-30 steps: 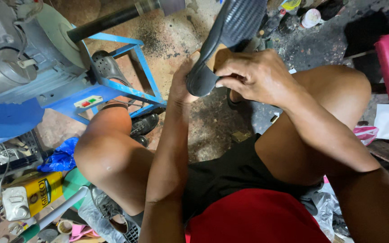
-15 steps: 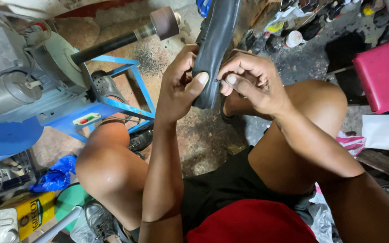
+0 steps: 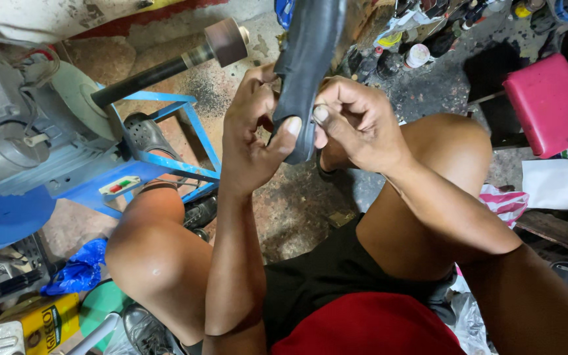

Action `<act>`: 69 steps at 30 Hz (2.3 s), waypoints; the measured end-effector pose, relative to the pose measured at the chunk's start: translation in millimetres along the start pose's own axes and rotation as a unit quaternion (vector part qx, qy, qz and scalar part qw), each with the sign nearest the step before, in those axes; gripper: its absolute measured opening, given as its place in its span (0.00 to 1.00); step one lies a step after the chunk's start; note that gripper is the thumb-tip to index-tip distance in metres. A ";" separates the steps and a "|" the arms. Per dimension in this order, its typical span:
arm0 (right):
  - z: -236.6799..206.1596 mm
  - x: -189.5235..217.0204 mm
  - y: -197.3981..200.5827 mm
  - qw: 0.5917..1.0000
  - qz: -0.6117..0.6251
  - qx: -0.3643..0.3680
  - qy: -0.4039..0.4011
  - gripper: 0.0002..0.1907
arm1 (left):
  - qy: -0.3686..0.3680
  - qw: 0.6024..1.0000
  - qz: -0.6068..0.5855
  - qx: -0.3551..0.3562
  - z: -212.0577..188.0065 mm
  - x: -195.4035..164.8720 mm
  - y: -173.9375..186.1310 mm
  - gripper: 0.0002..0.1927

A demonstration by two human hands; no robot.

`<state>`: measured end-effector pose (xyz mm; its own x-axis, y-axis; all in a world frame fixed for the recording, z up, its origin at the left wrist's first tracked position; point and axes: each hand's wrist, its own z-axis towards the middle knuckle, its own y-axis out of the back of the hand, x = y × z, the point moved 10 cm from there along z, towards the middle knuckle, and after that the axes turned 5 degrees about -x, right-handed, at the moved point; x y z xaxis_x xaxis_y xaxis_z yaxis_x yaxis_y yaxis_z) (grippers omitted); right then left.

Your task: The person holds a black slip-on shoe against a rotating grinding wheel to smooth the sole. They repeatedly press the sole and edges against the wheel, rotating the shoe to treat different areas. The person briefly inspects the shoe mid-task before continuing the grinding.

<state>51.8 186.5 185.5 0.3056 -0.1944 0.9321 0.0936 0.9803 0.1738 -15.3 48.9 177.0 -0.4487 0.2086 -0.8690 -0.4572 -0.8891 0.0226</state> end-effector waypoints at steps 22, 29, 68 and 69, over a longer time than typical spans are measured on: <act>5.1 -6.0 0.0 0.998 -0.049 -0.026 -0.015 0.08 | 0.096 0.973 -0.207 -0.038 -10.2 40.0 -15.1 0.18; 6.6 -10.2 -0.1 0.998 -0.059 -0.012 0.006 0.06 | 0.217 0.937 -0.269 -0.054 -18.0 76.3 -22.7 0.21; 6.9 -100.5 38.3 0.968 -0.020 -0.113 -0.225 0.15 | 0.215 0.949 -0.189 0.135 -37.4 98.1 -53.6 0.37; 6.0 -107.8 36.9 0.962 0.024 -0.119 -0.246 0.15 | 0.137 0.977 -0.105 0.123 -35.2 92.2 -47.7 0.30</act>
<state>16.6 243.8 93.4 -0.1643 -0.0519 0.9850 0.3218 0.9412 0.1032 -7.8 96.2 78.4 -0.1173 0.2291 -0.9663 -0.7033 -0.7061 -0.0820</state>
